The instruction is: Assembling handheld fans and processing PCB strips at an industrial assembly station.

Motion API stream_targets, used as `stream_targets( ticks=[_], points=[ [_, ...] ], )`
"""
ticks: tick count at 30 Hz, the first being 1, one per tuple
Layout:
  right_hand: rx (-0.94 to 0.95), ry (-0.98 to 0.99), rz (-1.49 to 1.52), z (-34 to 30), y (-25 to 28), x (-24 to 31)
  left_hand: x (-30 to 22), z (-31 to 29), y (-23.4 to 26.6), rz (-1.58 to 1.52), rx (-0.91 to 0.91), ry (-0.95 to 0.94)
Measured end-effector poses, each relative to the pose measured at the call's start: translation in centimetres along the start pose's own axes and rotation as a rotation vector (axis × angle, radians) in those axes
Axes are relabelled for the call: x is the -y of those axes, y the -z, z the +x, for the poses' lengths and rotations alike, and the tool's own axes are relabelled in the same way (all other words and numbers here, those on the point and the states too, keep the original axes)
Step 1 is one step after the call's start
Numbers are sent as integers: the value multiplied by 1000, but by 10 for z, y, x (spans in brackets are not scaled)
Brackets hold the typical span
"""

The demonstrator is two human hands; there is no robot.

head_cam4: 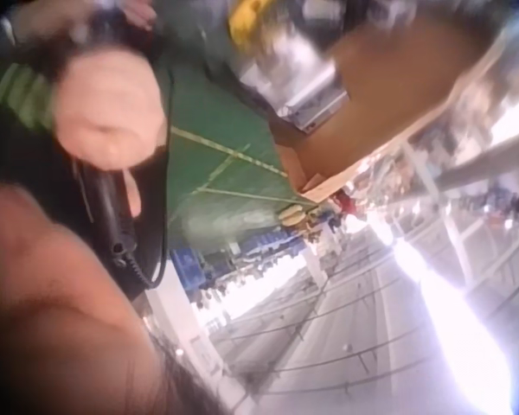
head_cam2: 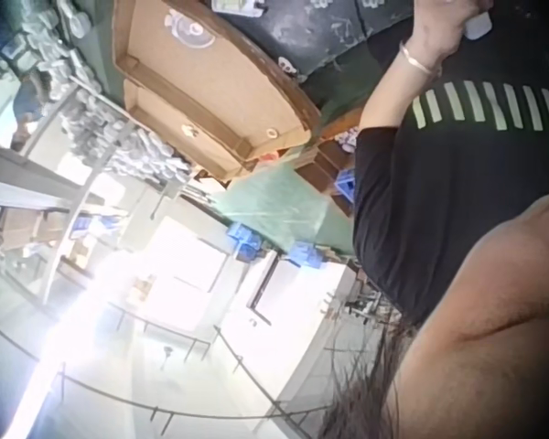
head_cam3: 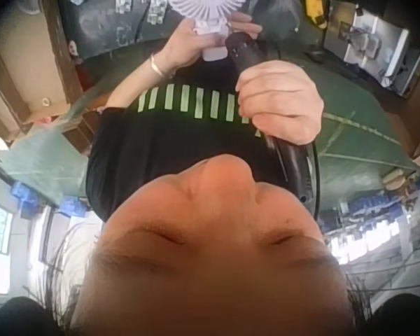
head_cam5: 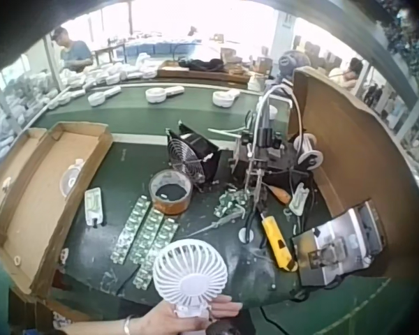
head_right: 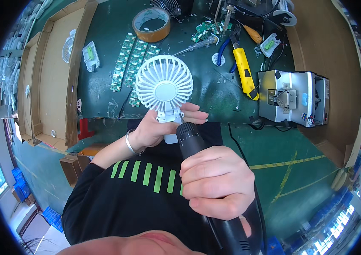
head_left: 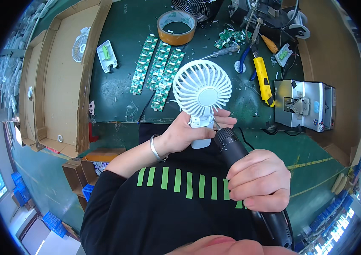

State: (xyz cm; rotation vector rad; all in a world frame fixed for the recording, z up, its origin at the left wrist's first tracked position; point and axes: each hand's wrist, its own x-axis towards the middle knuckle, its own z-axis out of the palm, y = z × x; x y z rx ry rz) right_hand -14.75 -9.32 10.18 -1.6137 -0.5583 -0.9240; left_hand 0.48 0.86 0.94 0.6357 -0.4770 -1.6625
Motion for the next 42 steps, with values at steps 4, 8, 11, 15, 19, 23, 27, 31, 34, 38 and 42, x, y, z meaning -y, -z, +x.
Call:
stream_targets(
  ticks=[4,8,11,15,19,23,27,31,34,38,42],
  points=[
    [-15,-6,-2,-4,0,1,4,-1,-2,24,-48,-6],
    [-74,-70,-63,-15,0,4,4,0,-6,177,-223,2],
    [-156,29,-11,-18,-3,4,9,2,0,129,-283,34],
    [-124,-7,50,-14,-6,-4,9,-1,-5,152,-206,39],
    [-114,0,68,-16,-4,-9,10,1,-6,164,-219,19],
    [-72,-17,67,-16,-1,-12,12,1,-3,218,-226,80],
    [-57,1,95,-17,-3,-11,11,0,-5,276,-239,70],
    [-59,-12,80,-16,-7,-12,11,0,-3,287,-243,80],
    [-73,0,51,-16,-10,-14,12,0,-1,279,-251,72],
    [-465,66,-70,-19,-19,-13,-1,-3,-3,172,-310,-20],
    [-834,6,-497,-22,-4,-28,-36,-12,12,192,-334,-367]
  ],
)
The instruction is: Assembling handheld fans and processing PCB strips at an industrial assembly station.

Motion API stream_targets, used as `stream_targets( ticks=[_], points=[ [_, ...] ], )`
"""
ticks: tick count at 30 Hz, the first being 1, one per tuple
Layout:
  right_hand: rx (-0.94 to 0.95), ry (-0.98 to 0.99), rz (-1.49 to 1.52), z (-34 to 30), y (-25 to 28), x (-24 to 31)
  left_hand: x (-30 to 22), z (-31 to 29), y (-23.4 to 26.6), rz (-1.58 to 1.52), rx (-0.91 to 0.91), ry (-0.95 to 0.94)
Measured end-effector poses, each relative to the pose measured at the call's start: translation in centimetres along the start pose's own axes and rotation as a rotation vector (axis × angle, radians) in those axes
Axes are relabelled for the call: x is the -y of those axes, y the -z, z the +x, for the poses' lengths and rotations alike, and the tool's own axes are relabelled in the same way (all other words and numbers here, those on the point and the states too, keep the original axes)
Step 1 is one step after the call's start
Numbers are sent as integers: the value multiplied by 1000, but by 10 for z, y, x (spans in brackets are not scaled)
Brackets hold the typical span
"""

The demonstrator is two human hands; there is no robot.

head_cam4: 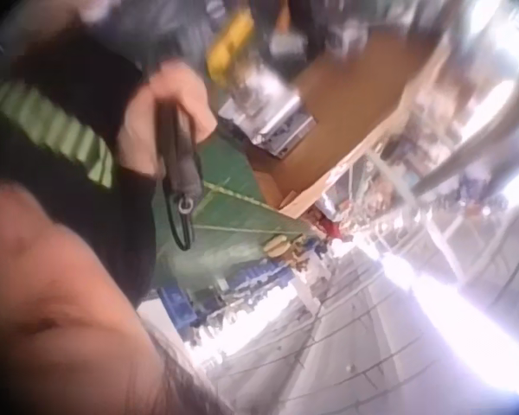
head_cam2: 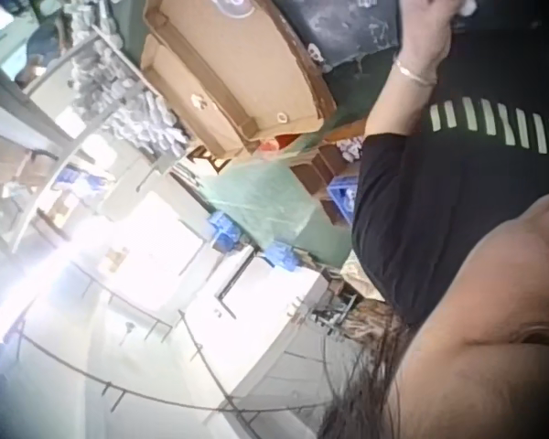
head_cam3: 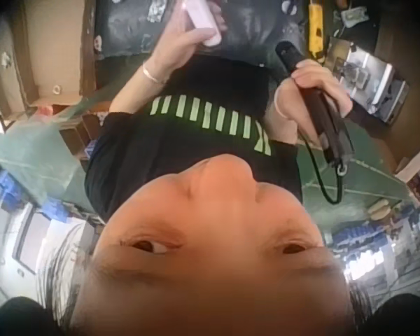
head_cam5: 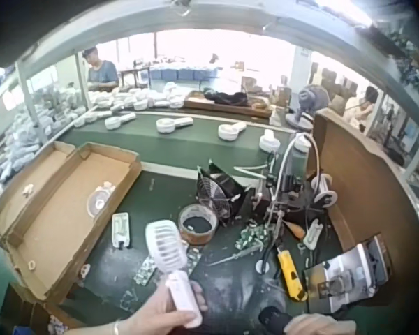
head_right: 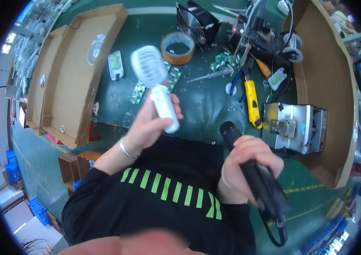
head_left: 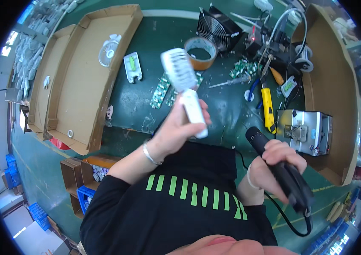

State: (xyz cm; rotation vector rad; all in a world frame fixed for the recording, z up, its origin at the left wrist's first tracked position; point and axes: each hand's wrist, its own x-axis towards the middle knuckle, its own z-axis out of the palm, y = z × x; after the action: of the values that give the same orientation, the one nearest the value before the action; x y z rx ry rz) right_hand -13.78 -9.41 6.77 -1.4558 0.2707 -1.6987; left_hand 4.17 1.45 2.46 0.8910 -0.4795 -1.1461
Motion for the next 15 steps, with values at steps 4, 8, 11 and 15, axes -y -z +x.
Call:
stream_targets(
  ticks=[4,8,11,15],
  points=[
    [-47,-186,-107,-7,24,-26,-54,21,26,305,-322,66],
    [68,-133,88,-15,38,-35,-97,72,67,549,-350,-151],
    [103,-122,64,-19,32,-32,-106,123,87,310,-365,-484],
    [111,-96,7,-23,35,-33,-118,106,7,20,-227,-591]
  ],
)
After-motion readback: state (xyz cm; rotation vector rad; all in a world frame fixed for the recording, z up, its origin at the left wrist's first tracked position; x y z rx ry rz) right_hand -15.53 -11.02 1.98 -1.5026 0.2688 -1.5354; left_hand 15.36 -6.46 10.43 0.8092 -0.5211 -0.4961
